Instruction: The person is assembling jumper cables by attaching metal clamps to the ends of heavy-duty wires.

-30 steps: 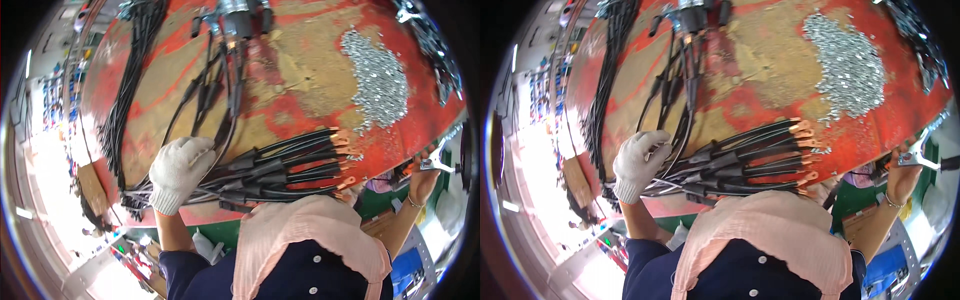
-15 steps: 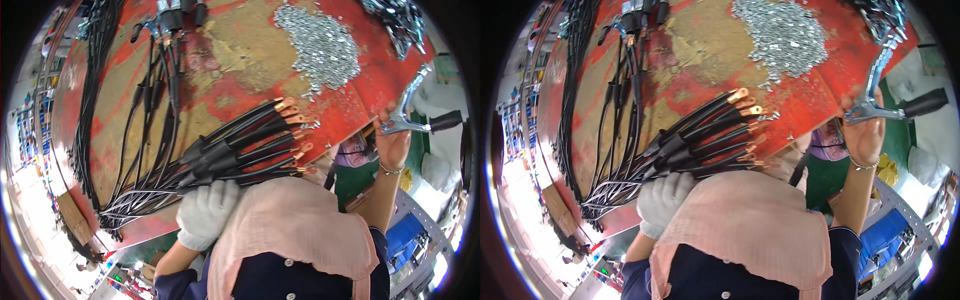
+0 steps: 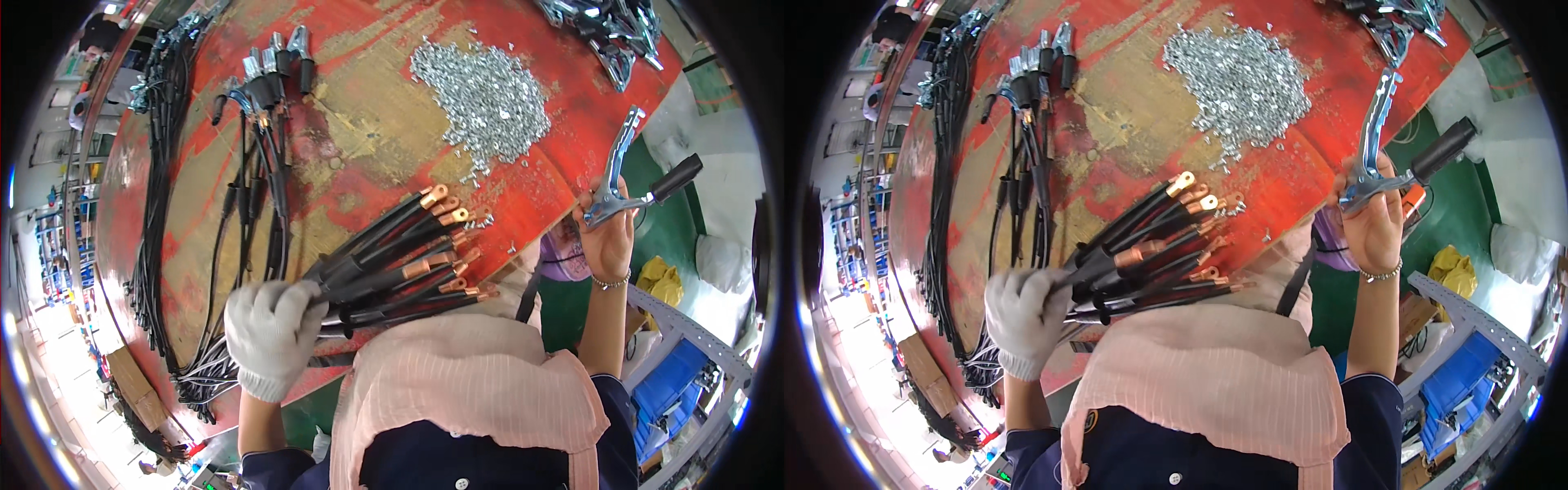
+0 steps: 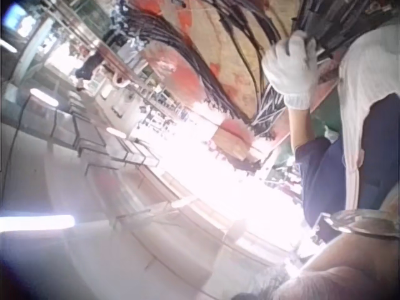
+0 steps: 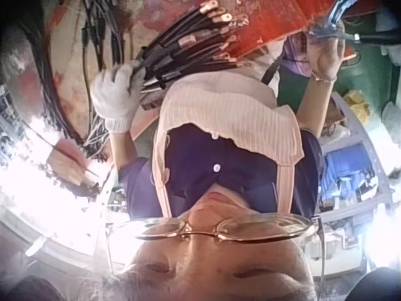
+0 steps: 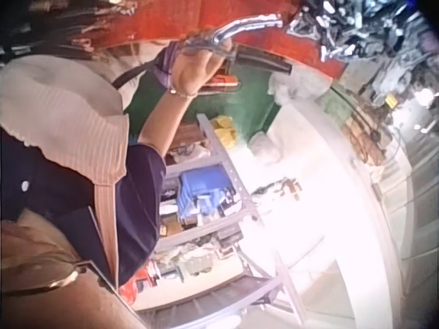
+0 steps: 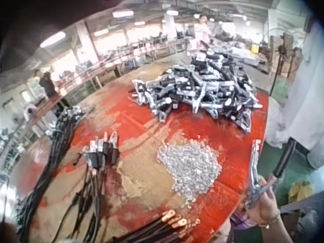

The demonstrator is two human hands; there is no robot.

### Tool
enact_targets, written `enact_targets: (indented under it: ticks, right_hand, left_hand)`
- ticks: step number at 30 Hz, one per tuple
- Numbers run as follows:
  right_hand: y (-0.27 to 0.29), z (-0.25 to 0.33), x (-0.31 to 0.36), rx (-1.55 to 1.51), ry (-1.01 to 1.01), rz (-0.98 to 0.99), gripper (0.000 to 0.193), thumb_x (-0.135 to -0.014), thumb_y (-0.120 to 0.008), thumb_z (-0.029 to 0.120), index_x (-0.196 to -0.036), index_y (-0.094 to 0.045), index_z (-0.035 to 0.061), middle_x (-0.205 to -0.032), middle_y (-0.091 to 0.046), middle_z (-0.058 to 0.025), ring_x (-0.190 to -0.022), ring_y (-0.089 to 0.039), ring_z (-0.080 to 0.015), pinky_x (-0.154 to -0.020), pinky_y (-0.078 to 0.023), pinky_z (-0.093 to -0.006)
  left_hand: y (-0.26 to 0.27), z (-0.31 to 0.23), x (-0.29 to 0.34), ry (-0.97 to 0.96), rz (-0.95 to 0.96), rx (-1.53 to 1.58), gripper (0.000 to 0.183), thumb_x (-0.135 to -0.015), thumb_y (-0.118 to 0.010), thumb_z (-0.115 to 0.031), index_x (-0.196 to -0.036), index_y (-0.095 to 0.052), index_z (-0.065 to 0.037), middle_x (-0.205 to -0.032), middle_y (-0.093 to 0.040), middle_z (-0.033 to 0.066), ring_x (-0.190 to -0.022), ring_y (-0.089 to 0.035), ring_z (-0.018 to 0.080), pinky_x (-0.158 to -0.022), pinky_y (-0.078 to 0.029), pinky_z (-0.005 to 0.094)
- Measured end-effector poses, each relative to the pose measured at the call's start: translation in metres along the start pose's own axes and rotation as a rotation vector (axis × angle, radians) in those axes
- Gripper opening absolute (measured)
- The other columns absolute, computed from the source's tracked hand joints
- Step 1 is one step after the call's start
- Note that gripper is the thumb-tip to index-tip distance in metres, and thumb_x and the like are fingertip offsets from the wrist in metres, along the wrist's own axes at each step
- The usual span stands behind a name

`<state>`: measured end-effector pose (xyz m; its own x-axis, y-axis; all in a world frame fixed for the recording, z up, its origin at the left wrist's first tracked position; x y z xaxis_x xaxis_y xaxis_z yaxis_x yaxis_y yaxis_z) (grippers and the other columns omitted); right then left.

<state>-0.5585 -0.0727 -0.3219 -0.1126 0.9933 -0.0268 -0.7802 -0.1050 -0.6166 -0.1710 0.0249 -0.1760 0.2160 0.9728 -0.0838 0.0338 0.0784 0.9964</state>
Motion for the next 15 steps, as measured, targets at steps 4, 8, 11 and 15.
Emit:
enact_targets:
  ticks: [4, 8, 11, 15]
  right_hand:
    - [0.001, -0.007, -0.008, -0.089, 0.017, -0.001, 0.062, -0.093, -0.066, 0.03, -0.141, -0.04, 0.0003, -0.126, -0.053, -0.015, -0.105, -0.055, -0.0197, -0.078, -0.048, -0.0265]
    - [-0.01, -0.006, -0.021, -0.039, 0.057, 0.008, 0.063, -0.09, -0.069, 0.028, -0.136, -0.041, -0.0044, -0.119, -0.054, -0.0128, -0.096, -0.053, -0.0159, -0.077, -0.048, -0.0255]
    - [-0.031, -0.008, -0.026, 0.118, 0.028, -0.183, 0.06, -0.085, -0.073, 0.034, -0.124, -0.046, -0.0037, -0.098, -0.055, -0.0074, -0.078, -0.052, -0.0109, -0.065, -0.047, -0.0253]
    - [-0.053, -0.017, -0.044, 0.028, 0.053, -0.06, 0.051, -0.088, -0.068, 0.029, -0.121, -0.048, -0.0043, -0.109, -0.06, -0.0113, -0.096, -0.064, -0.021, -0.088, -0.052, -0.0365]
  left_hand:
    - [-0.013, 0.034, -0.041, 0.171, -0.017, 0.209, 0.02, -0.079, -0.068, -0.015, -0.099, -0.067, -0.012, -0.087, -0.066, 0.0101, -0.082, -0.062, 0.0328, -0.073, -0.048, 0.0437]
    - [-0.027, 0.039, -0.087, 0.173, 0.139, 0.36, 0.021, -0.088, -0.065, -0.022, -0.103, -0.066, -0.007, -0.087, -0.067, 0.0161, -0.081, -0.065, 0.0342, -0.07, -0.051, 0.041]
    - [-0.041, 0.033, -0.108, 0.116, 0.131, 0.371, 0.021, -0.089, -0.064, -0.024, -0.096, -0.067, -0.004, -0.079, -0.066, 0.0158, -0.076, -0.066, 0.034, -0.065, -0.051, 0.04]
    - [-0.081, 0.034, -0.13, 0.375, 0.254, 0.976, 0.021, -0.093, -0.058, -0.016, -0.107, -0.062, -0.001, -0.076, -0.065, 0.008, -0.065, -0.063, 0.0165, -0.056, -0.048, 0.0317]
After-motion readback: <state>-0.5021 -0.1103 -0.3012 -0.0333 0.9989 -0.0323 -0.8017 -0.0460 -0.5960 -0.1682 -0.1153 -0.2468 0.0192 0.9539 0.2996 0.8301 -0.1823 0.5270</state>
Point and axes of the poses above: each hand's wrist, its own x-axis away from the middle knuckle, its own y-axis out of the back of the hand, z = x × y, the point moved 5 cm from there along -x, towards the middle knuckle
